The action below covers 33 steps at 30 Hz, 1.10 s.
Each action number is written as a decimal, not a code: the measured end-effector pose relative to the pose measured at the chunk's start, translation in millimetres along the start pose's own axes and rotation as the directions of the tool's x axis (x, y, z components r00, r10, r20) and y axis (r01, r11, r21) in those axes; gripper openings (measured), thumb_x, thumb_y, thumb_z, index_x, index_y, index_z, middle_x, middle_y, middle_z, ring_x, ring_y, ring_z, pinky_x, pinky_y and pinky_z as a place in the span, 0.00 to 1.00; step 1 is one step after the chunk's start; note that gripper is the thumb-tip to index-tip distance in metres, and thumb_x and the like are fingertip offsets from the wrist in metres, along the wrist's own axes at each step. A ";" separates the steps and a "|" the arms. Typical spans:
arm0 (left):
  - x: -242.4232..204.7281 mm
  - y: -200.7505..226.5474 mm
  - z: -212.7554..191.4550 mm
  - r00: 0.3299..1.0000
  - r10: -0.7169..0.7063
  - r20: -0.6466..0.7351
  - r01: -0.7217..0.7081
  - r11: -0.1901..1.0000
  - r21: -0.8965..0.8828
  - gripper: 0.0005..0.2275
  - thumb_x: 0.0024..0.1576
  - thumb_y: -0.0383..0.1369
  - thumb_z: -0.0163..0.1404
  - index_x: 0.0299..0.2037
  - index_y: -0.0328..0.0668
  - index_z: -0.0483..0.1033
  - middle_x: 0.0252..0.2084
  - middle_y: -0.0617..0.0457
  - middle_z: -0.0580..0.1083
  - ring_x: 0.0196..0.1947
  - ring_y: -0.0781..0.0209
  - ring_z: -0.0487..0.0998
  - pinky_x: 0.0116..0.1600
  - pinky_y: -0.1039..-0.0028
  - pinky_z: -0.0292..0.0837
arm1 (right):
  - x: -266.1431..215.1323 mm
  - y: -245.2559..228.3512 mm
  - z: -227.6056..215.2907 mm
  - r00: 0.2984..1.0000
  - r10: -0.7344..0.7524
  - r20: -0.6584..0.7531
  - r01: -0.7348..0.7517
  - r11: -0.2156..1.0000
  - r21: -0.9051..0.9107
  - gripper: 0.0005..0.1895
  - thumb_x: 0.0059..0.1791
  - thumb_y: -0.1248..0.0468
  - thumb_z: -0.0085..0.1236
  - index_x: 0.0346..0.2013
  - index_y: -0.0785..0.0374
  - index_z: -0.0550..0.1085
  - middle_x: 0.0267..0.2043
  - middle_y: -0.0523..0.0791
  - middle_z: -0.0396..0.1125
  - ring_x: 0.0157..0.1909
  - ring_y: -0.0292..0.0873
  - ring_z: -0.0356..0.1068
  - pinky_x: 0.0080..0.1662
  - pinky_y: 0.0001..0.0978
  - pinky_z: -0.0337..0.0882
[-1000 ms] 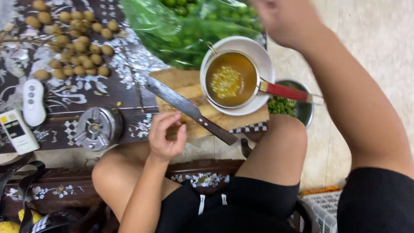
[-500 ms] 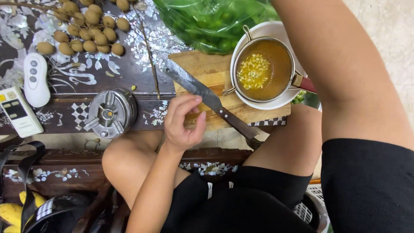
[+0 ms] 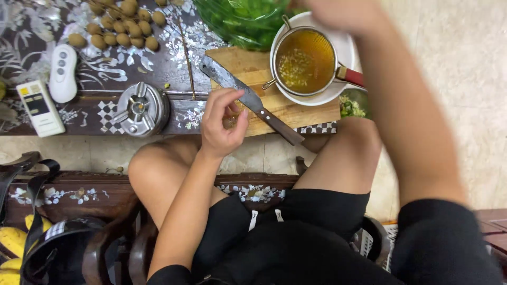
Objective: The recorder is seen cutting small green limes and adding their juice to a bowl containing a sauce mixture.
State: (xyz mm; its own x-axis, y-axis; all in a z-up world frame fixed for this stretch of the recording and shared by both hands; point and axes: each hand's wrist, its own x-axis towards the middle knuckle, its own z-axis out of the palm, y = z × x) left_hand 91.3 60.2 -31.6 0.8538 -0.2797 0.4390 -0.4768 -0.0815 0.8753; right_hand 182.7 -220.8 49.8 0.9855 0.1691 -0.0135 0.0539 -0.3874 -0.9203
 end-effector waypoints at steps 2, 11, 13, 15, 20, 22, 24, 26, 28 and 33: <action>-10.2 6.5 0.9 1.000 0.021 0.002 -0.021 1.000 0.005 0.18 0.56 0.19 0.57 0.57 0.36 0.72 0.52 0.46 0.72 0.37 0.62 0.75 0.42 0.76 0.72 | -46.2 -36.5 23.9 1.000 -0.011 -0.014 0.012 0.997 0.076 0.15 0.53 0.60 0.63 0.50 0.64 0.71 0.37 0.36 0.67 0.37 0.29 0.68 0.38 0.22 0.69; -34.4 42.2 -6.5 0.909 0.385 0.162 -0.405 0.906 0.120 0.19 0.53 0.31 0.67 0.54 0.42 0.78 0.48 0.50 0.75 0.44 0.52 0.78 0.47 0.65 0.73 | -186.8 -12.5 123.4 0.962 0.265 -0.071 -0.242 0.942 0.232 0.10 0.53 0.63 0.64 0.42 0.69 0.80 0.35 0.42 0.73 0.35 0.29 0.68 0.38 0.22 0.69; -35.1 42.8 -9.9 0.881 0.417 0.224 -0.452 0.881 0.140 0.17 0.51 0.31 0.68 0.50 0.43 0.80 0.45 0.52 0.77 0.42 0.53 0.78 0.45 0.65 0.71 | -195.2 6.9 137.0 0.964 0.256 -0.074 -0.195 0.867 0.459 0.10 0.53 0.65 0.61 0.44 0.71 0.78 0.39 0.43 0.76 0.39 0.30 0.75 0.43 0.21 0.75; -32.2 42.7 -7.4 0.878 0.412 0.243 -0.451 0.882 0.138 0.17 0.50 0.30 0.68 0.49 0.42 0.80 0.45 0.52 0.77 0.42 0.53 0.78 0.45 0.65 0.71 | -192.8 23.5 142.8 0.964 0.250 -0.086 -0.176 0.850 0.496 0.10 0.53 0.66 0.61 0.45 0.71 0.78 0.39 0.44 0.75 0.39 0.31 0.75 0.42 0.22 0.75; -37.3 30.6 -3.6 0.913 0.323 0.248 -0.367 0.916 0.159 0.16 0.50 0.28 0.66 0.47 0.41 0.80 0.45 0.52 0.77 0.42 0.52 0.78 0.47 0.64 0.71 | -186.7 41.8 149.2 0.973 0.216 -0.086 -0.137 0.832 0.537 0.10 0.54 0.67 0.61 0.46 0.71 0.77 0.40 0.44 0.75 0.40 0.33 0.75 0.42 0.23 0.76; -35.8 19.2 -0.9 0.953 0.246 0.179 -0.275 0.947 0.165 0.14 0.51 0.27 0.65 0.47 0.40 0.79 0.46 0.50 0.78 0.44 0.51 0.78 0.49 0.65 0.73 | -185.6 29.6 146.5 0.962 0.193 -0.192 -0.138 0.954 0.267 0.10 0.55 0.65 0.59 0.49 0.67 0.78 0.41 0.45 0.77 0.42 0.37 0.77 0.44 0.26 0.76; -29.7 12.2 -4.1 0.966 0.211 0.151 -0.238 0.953 0.187 0.13 0.52 0.27 0.65 0.47 0.40 0.79 0.46 0.49 0.79 0.44 0.50 0.79 0.49 0.65 0.73 | -182.6 8.2 140.7 0.956 0.085 -0.280 -0.093 0.996 -0.017 0.12 0.53 0.65 0.60 0.50 0.65 0.77 0.43 0.47 0.75 0.44 0.43 0.76 0.47 0.32 0.74; -24.1 5.5 -7.1 0.978 0.168 0.122 -0.191 0.959 0.211 0.13 0.53 0.27 0.64 0.47 0.39 0.79 0.46 0.48 0.79 0.44 0.50 0.79 0.50 0.66 0.74 | -179.3 4.7 139.6 0.945 -0.041 -0.325 -0.061 0.953 -0.297 0.15 0.50 0.65 0.61 0.52 0.63 0.76 0.46 0.50 0.73 0.47 0.50 0.74 0.49 0.37 0.73; -20.1 1.0 -8.0 0.990 0.107 0.096 -0.129 0.955 0.268 0.12 0.54 0.27 0.64 0.47 0.39 0.79 0.46 0.47 0.79 0.45 0.50 0.79 0.50 0.66 0.73 | -179.2 18.4 141.9 0.936 -0.196 -0.294 -0.002 0.830 -0.558 0.23 0.46 0.66 0.65 0.55 0.62 0.73 0.51 0.54 0.67 0.53 0.60 0.67 0.55 0.48 0.68; -26.6 -8.2 -2.4 0.999 0.045 0.018 -0.049 0.949 0.311 0.13 0.53 0.27 0.64 0.48 0.42 0.82 0.45 0.49 0.77 0.45 0.51 0.77 0.50 0.65 0.73 | -193.6 21.2 155.0 0.970 -0.002 -0.244 -0.132 0.836 -0.533 0.25 0.48 0.67 0.60 0.60 0.63 0.69 0.48 0.57 0.64 0.50 0.63 0.65 0.51 0.51 0.68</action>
State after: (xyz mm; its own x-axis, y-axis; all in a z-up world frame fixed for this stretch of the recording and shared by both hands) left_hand 73.0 70.6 -49.9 0.8275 -0.3001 0.4745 -0.5590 -0.3616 0.7462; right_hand -31.8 -121.2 -27.8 0.9948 -0.0566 0.0847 0.0005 -0.8290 -0.5593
